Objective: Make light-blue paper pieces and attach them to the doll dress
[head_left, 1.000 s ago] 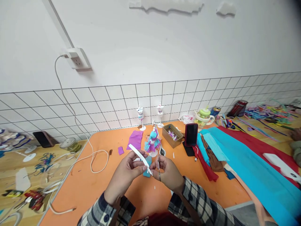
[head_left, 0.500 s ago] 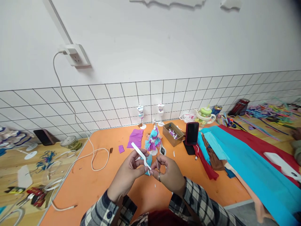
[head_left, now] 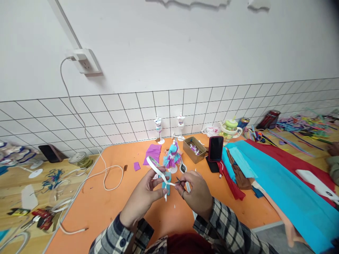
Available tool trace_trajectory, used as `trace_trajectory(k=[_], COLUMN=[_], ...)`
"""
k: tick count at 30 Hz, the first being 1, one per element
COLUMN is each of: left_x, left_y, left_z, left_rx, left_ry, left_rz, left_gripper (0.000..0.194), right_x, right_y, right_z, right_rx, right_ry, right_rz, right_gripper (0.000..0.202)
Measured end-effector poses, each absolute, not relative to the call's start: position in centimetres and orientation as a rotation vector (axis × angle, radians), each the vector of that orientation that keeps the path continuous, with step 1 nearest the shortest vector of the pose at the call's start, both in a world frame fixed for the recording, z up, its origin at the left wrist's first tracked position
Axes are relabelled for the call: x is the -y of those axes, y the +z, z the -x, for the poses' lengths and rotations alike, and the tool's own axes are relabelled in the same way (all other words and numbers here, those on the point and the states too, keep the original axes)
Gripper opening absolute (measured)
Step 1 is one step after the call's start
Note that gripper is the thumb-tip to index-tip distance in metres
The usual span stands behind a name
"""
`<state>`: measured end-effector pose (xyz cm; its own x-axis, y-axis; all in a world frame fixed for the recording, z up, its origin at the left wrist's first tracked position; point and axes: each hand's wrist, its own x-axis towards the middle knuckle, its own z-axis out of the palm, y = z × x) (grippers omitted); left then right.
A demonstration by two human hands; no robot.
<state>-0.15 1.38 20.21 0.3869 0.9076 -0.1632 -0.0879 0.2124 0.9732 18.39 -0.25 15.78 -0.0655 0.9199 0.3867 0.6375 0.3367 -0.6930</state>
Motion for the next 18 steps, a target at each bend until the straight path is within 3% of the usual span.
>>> trace_trajectory(k=[3, 7, 12, 18], left_x=[-1.3, -1.3, -1.0, -0.4], left_y=[20.2, 20.2, 20.3, 20.8], left_z=[0.2, 0.3, -0.1, -0.8], left_rx=[-0.911, -0.936, -0.999, -1.009], left_ry=[0.844, 0.861, 0.827, 0.75], left_rz=[-1.138, -1.162, -1.235, -1.307], left_gripper=[0.048, 0.052, 0.058, 0.057], right_x=[0.3, 1.0, 3.1, 2.8], right_y=[15.4, 15.8, 17.4, 19.0], right_z=[-18.8, -20.3, -21.3, -20.4], right_rx=[1.8, 1.712, 1.882, 1.955], right_ry=[0.547, 0.801, 1.709, 1.794], right_rz=[1.371, 1.396, 0.938, 0.849], right_gripper=[0.011, 0.034, 0.054, 0.049])
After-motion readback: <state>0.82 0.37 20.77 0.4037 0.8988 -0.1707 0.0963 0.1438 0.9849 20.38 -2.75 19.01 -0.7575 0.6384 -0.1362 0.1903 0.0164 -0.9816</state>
